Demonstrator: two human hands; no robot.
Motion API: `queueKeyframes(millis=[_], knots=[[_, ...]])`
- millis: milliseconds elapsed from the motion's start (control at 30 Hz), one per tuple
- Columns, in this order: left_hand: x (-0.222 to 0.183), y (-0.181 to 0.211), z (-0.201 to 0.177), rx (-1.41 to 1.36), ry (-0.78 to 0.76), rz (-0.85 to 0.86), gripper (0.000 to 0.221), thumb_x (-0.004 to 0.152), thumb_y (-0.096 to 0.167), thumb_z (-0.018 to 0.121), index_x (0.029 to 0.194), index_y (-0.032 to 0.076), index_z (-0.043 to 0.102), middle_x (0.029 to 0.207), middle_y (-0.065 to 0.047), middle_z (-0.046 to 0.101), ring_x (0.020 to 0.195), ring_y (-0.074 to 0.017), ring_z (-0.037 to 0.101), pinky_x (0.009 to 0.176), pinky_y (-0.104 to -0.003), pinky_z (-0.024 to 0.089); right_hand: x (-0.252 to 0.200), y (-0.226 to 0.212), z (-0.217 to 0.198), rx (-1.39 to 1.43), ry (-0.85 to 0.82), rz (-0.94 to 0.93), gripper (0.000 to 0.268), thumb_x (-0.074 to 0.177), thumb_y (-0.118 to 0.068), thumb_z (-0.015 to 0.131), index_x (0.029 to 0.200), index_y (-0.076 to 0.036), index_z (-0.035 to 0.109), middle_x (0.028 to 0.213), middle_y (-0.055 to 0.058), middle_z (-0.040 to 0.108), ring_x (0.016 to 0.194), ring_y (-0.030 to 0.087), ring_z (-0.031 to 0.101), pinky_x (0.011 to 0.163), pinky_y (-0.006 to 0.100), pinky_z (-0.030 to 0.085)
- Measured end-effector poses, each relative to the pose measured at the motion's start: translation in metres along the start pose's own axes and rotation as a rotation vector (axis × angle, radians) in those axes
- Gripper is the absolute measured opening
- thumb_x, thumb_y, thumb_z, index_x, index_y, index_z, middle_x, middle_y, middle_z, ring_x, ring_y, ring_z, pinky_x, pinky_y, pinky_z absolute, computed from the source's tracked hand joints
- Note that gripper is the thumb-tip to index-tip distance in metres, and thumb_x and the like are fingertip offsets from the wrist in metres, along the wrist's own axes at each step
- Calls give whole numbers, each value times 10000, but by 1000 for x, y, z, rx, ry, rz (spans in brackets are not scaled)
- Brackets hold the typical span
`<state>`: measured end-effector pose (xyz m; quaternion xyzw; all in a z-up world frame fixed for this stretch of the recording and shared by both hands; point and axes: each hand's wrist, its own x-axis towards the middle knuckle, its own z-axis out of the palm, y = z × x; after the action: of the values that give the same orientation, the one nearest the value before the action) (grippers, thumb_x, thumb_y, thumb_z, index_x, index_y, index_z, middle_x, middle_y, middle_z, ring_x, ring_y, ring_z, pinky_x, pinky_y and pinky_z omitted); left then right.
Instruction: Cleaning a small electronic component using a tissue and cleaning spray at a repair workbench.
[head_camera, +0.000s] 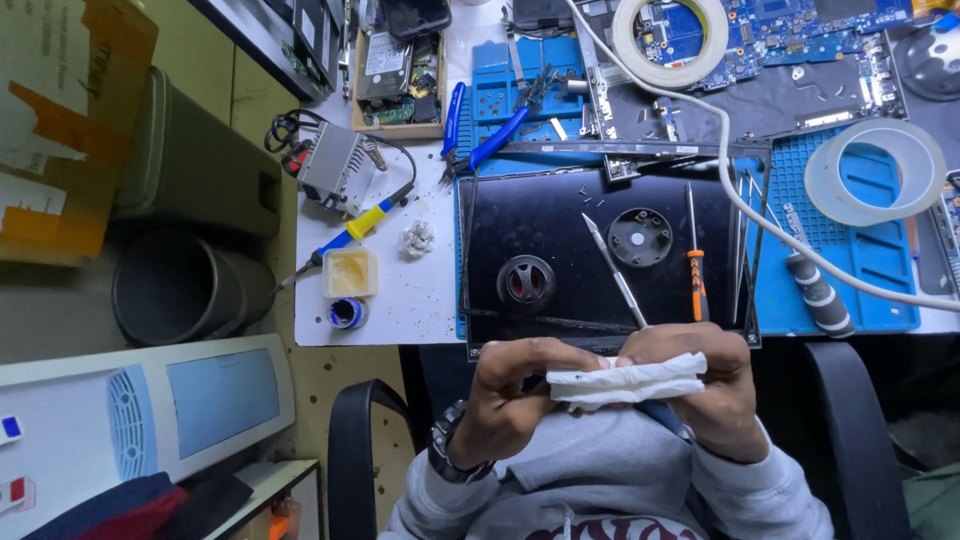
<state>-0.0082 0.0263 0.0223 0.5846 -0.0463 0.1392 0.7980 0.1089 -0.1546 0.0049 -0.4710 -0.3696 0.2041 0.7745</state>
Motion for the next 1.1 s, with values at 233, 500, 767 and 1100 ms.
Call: queueKeyframes(millis=[233,500,767,1100], knots=[[0,-13,-4,-361,52,-144,292,909,-116,494,1040,-45,745,855,-204,709,629,-261,705,537,-289,608,3,-5,11,176,41,113,144,912,-136,771,997,-20,779,860,154,759,654,228,750,545,250,642],[7,3,0,365,0,247,375,816,-86,622,1172,29,636,1099,-130,726,963,-289,745,850,-374,638,-2,-6,10,520,178,371,373,933,-309,806,956,48,698,741,214,646,462,316,660,425,323,558],[16,17,10,467,8,351,126,1039,125,639,1131,54,685,1127,-153,725,1031,-274,763,897,-365,672,-6,-4,14,500,170,446,318,944,-244,752,986,65,689,691,221,698,499,318,693,440,370,598],[9,7,16,245,184,170,164,868,38,815,992,79,717,951,-88,753,831,-190,735,726,-295,594,-5,-12,30,-28,135,70,242,864,-105,765,982,87,675,804,201,695,579,248,739,532,272,668]])
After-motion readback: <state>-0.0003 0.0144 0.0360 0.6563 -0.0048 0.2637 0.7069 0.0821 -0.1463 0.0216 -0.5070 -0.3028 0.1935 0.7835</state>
